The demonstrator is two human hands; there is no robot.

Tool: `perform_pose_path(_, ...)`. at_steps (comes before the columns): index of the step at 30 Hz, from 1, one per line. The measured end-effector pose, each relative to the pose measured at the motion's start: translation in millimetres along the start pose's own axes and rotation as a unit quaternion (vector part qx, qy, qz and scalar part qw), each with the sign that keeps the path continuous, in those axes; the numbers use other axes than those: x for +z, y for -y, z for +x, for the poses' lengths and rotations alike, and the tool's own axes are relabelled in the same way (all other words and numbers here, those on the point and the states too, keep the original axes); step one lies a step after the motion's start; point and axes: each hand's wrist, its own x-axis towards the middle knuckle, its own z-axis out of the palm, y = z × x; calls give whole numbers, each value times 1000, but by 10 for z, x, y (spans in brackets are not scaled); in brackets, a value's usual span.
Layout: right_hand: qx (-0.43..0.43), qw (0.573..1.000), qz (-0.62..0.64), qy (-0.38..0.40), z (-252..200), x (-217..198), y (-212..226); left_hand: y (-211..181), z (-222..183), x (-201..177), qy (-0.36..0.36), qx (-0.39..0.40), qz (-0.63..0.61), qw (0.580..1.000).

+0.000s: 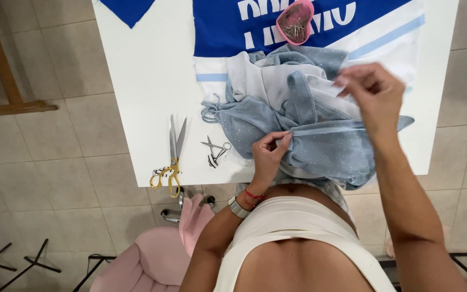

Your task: Trimming excess threads and fabric from a garment using scissors

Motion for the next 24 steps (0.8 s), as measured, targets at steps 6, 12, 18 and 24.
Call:
perform_pose_path(6,25,993,112,31,-799,483,-131,103,-4,24,-26,36,-54,998)
perform_pose_path(12,-34,996,87,-15,-950,557,-220,130,-13,32,-19,40,-48,998)
perform_pose_path(18,-66,996,46,-29,-1030,532,-254,185,-45,4,-20,28,-44,998)
perform_pose_path(24,-91,995,6,-33,-1080,539,-186,205,-34,1,-23,43,-29,998)
